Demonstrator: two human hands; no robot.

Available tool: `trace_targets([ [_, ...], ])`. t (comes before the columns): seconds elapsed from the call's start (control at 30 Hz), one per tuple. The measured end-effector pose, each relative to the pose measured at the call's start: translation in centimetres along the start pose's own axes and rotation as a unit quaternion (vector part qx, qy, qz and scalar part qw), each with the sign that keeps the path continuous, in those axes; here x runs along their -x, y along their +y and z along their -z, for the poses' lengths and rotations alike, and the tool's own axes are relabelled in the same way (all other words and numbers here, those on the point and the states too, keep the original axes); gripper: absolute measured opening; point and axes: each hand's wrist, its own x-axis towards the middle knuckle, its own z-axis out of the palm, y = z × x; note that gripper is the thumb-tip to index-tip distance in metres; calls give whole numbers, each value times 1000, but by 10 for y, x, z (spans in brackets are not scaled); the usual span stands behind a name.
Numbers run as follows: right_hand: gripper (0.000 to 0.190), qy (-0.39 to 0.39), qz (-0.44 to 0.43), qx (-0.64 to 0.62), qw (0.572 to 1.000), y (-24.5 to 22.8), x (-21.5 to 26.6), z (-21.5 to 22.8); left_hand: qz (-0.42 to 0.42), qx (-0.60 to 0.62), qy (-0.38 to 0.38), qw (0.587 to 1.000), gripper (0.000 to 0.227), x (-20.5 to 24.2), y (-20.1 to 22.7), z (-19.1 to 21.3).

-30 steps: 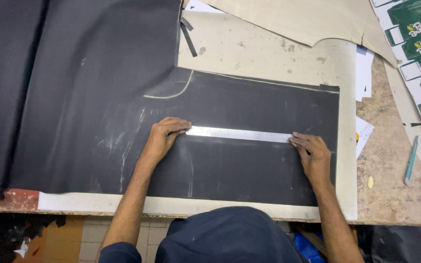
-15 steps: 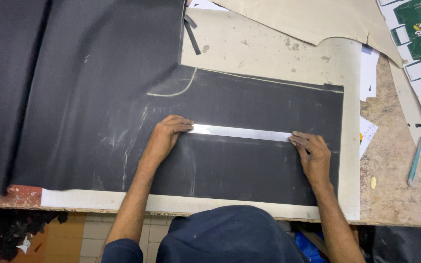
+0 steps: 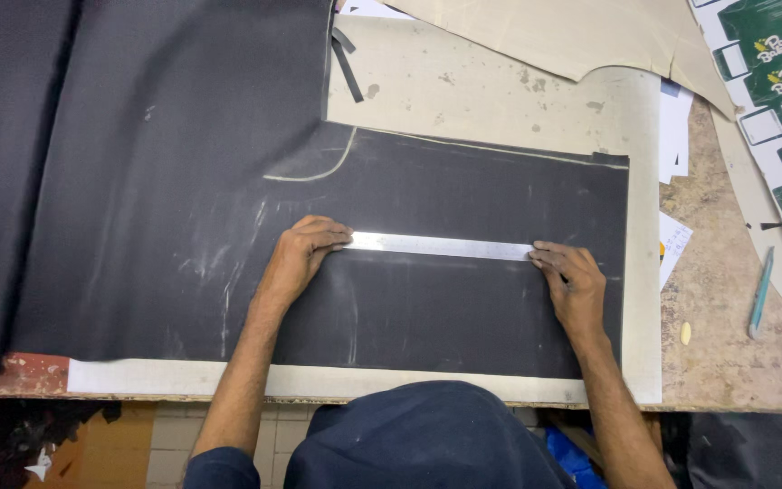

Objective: The person uses a ruler and chalk to mark straight lines on a black fabric sheet. They then place a cardboard pattern on the fabric, trace its outline with chalk, and remove the pattern, leaving a marked shape on the fabric.

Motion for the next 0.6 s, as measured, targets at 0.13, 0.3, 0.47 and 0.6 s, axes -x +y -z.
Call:
trace_targets([
  [0.13,15,10,-1,-14,1000,-5,-3,1,4,1,-12,1000,17,-1,8,6],
  [0.3,17,14,-4,-30,999,-5,-5,2,27,-70,-33,997,20,-4,26,10],
  [0.47,17,23,-6,-19,1000,-3,-4,2,-35,-222,-74,972,39,-6,43,12],
  [0.6,18,28,-5,-28,999,0,-3,-1,-97,-327,-112,933,23,-8,50,6],
])
